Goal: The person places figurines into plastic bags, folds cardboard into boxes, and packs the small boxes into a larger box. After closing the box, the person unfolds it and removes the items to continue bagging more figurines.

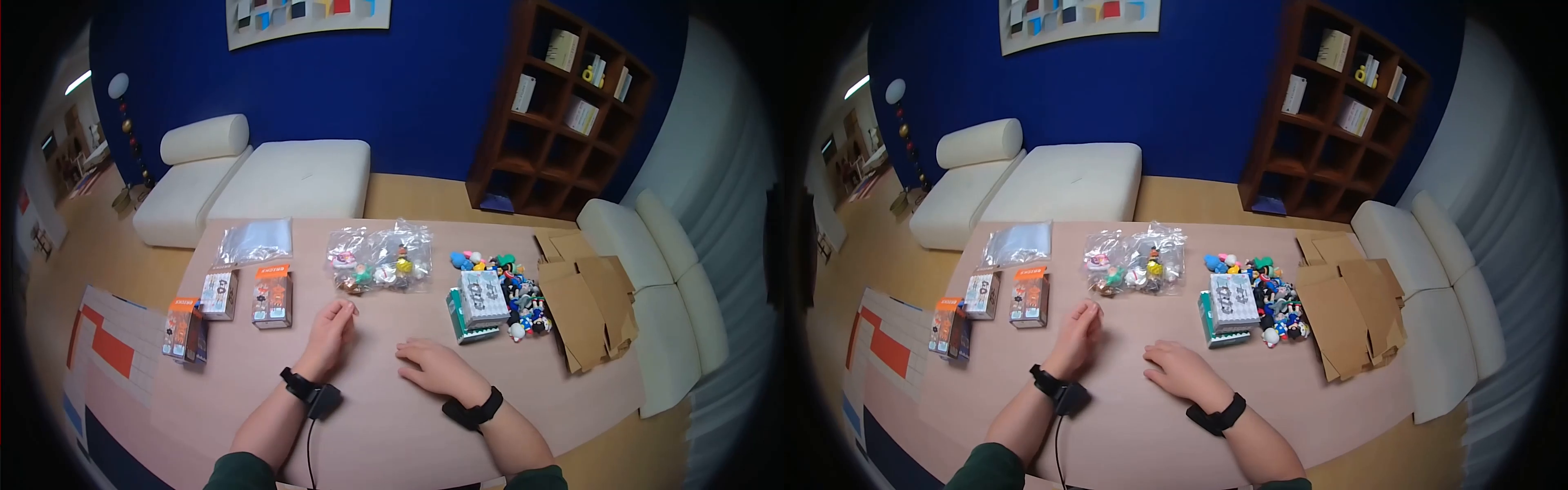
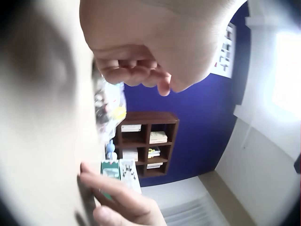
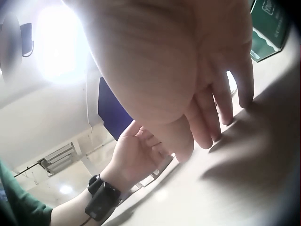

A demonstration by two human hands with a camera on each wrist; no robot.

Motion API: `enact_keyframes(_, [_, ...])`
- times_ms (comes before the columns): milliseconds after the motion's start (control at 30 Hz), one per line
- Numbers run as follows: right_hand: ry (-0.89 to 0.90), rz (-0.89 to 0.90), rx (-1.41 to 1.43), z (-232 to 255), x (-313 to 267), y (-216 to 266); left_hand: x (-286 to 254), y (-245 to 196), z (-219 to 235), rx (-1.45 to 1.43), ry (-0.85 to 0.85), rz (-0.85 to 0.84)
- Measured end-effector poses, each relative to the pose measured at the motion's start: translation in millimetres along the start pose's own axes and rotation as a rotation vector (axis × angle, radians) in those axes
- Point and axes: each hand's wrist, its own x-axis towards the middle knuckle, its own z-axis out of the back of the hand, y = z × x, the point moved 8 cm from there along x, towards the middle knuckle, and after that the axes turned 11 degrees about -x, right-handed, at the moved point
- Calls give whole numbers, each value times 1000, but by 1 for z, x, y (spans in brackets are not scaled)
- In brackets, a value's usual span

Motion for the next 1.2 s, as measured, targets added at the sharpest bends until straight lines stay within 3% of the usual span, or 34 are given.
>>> enact_keyframes(33, [51,-15,18,-4,-1,-3,-2,-14,-4,12,8,0])
enact_keyframes(100, [34,-12,47,-8,-4,-10,-19,-90,-17,829,-131,-522])
enact_keyframes(167, [28,-9,74,-9,-7,-14,-27,-127,2,1263,-303,-744])
enact_keyframes(200, [54,-10,85,-10,-7,-15,-27,-131,18,1268,-301,-744])
enact_keyframes(267, [78,-1,99,-12,-6,-15,-35,-134,56,1684,-704,-648])
enact_keyframes(300, [61,12,83,-12,-5,-16,-41,-135,56,1689,-708,-654])
enact_keyframes(367, [41,32,73,-10,-4,-16,-41,-122,77,1691,-676,-196])
enact_keyframes(400, [36,35,70,-9,-3,-15,-41,-123,84,1697,-685,-195])
enact_keyframes(467, [30,44,70,-11,-2,-15,-34,-113,99,1362,-604,-96])
enact_keyframes(567, [-12,72,59,-9,-3,-15,-43,-127,65,1135,-497,-232])
enact_keyframes(600, [70,46,58,-11,-2,-15,-48,-129,54,1136,-489,-234])
enact_keyframes(667, [148,18,59,-10,-2,-18,-55,-116,37,693,-305,-199])
enact_keyframes(700, [193,-6,54,-12,-1,-20,-56,-107,32,694,-306,-199])
enact_keyframes(767, [242,-24,50,-9,0,-17,-56,-82,-4,371,85,-268])
enact_keyframes(800, [222,-102,126,1,-1,-17,-54,-71,-13,410,194,-241])
enact_keyframes(867, [201,-180,198,16,-4,-9,-53,-57,-25,418,223,-213])
enact_keyframes(933, [-181,5,213,57,-2,20,-53,-41,-36,423,273,-138])
enact_keyframes(967, [-179,0,210,61,-2,25,-51,-36,-37,418,277,-136])
enact_keyframes(1033, [-236,162,-12,71,-3,47,-49,-23,-50,499,446,-126])
enact_keyframes(1100, [-212,159,-17,59,-4,44,-53,-21,-56,429,440,-134])
enact_keyframes(1167, [-184,165,-21,52,-2,46,-53,2,-37,365,341,181])
enact_keyframes(1200, [-171,92,40,51,-1,43,-52,5,-33,361,337,180])
